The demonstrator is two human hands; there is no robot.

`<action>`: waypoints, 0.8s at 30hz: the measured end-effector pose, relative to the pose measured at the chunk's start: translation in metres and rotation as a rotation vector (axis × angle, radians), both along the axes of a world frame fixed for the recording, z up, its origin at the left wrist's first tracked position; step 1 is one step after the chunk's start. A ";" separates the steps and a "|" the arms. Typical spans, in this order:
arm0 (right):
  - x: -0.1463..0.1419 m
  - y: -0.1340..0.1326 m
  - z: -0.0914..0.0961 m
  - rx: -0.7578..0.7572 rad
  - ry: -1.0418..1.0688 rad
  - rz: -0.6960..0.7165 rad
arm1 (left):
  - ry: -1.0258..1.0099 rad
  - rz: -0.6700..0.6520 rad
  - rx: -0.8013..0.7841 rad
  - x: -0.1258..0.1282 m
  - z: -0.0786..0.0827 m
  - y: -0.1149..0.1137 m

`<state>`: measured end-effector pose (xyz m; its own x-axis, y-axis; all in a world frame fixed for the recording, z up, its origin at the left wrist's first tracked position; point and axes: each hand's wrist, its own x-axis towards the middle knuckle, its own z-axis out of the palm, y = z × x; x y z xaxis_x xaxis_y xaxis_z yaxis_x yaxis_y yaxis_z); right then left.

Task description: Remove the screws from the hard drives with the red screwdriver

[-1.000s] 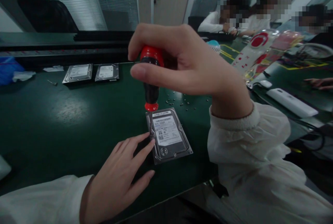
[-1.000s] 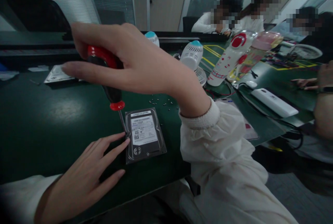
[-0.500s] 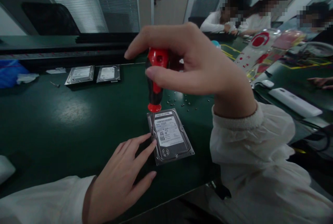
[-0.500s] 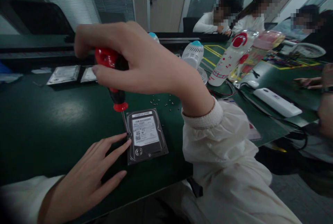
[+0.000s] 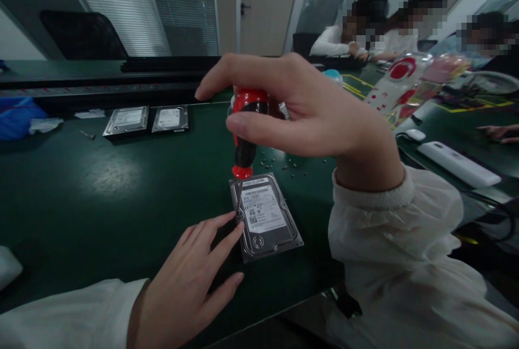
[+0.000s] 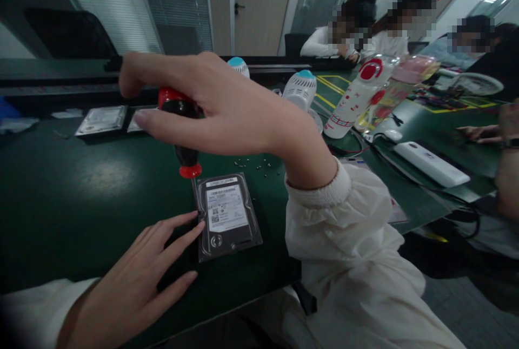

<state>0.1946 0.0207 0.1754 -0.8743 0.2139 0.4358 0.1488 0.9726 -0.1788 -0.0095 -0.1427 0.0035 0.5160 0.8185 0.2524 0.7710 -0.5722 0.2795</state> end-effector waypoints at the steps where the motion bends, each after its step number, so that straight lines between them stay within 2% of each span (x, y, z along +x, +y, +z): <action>1: -0.001 0.000 0.000 0.020 0.011 -0.031 | -0.004 -0.002 0.002 0.000 0.000 0.000; 4: -0.003 0.000 -0.002 0.023 0.036 -0.108 | -0.012 -0.006 0.008 0.001 0.001 0.001; 8: -0.002 -0.002 -0.002 -0.102 0.047 0.037 | -0.012 0.001 -0.007 0.001 0.003 0.000; 10: -0.001 -0.005 -0.001 -0.074 0.042 0.050 | -0.011 0.002 -0.016 0.001 0.003 0.000; 14: 0.001 -0.009 0.002 0.044 0.030 -0.073 | -0.010 0.004 -0.026 0.001 0.002 0.000; 21: 0.006 -0.008 0.008 -0.041 -0.028 0.098 | -0.028 0.005 -0.036 0.001 0.002 0.001; 24: 0.004 -0.012 0.007 0.032 -0.051 0.006 | -0.019 0.009 -0.046 0.001 0.003 0.000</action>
<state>0.1983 0.0087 0.1823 -0.8970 0.1947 0.3968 0.1507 0.9787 -0.1394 -0.0086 -0.1423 0.0061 0.5039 0.8342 0.2240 0.7705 -0.5513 0.3198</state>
